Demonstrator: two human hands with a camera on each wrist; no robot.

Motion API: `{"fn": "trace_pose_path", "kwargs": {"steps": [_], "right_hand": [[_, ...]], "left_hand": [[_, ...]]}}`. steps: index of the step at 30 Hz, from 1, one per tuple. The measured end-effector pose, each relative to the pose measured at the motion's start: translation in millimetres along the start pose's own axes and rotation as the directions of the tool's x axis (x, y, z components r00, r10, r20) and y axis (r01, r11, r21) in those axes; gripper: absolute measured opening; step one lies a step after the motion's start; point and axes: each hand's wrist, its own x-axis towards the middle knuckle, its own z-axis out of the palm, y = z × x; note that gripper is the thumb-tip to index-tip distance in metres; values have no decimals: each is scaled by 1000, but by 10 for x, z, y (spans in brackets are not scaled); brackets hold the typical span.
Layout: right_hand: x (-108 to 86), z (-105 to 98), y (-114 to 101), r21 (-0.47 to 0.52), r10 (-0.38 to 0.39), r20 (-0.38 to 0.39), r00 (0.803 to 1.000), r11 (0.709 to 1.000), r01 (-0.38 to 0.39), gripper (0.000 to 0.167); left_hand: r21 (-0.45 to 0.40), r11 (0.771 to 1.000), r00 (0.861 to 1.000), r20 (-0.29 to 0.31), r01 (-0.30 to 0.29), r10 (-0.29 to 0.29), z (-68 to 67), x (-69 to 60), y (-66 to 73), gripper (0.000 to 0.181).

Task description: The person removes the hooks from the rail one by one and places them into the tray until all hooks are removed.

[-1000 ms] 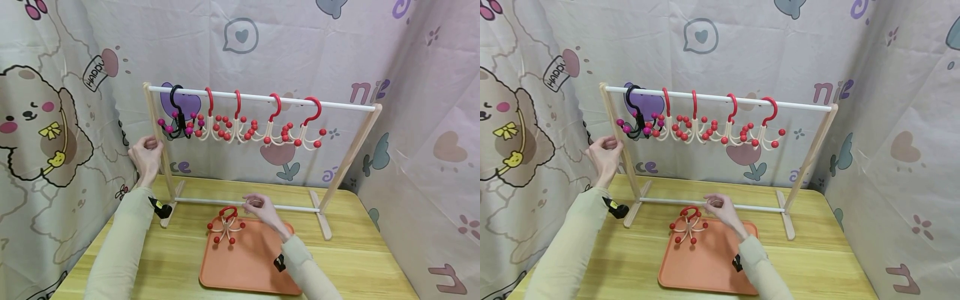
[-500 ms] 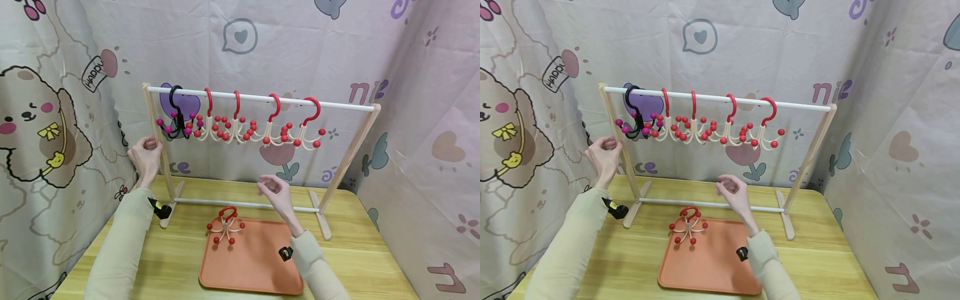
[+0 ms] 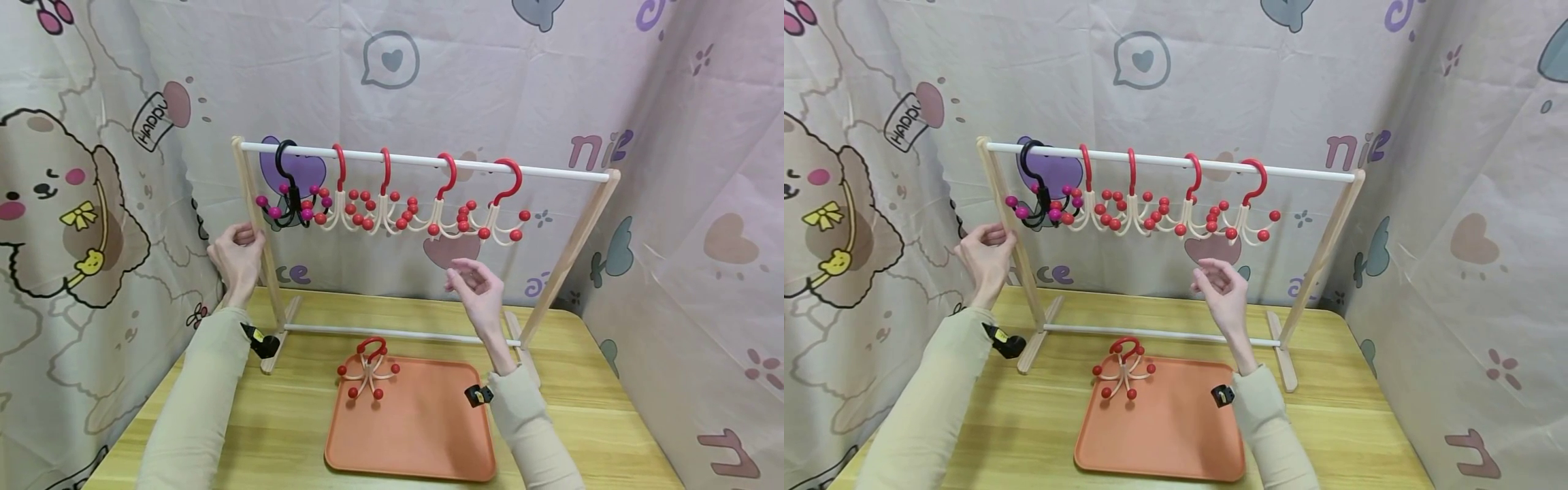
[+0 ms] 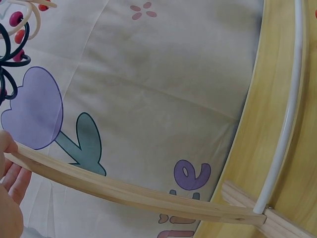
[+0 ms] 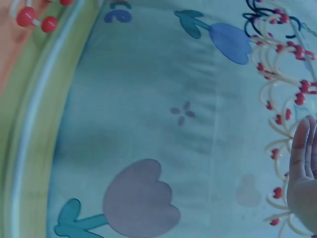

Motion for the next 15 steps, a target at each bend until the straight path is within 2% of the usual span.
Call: {"fn": "trace_pose_path", "kwargs": {"steps": [4, 7, 15], "right_hand": [[81, -54, -87, 23, -19, -51, 999, 1000, 20, 25], [137, -95, -138, 27, -49, -84, 995, 998, 51, 23], [261, -188, -258, -42, -125, -146, 981, 992, 120, 26]], "left_hand": [[-6, 1000, 1000, 0, 3, -3, -5, -2, 6, 25], [-5, 1000, 1000, -10, -4, 4, 0, 2, 3, 25], [5, 1000, 1000, -29, -3, 3, 17, 13, -11, 25]]}}
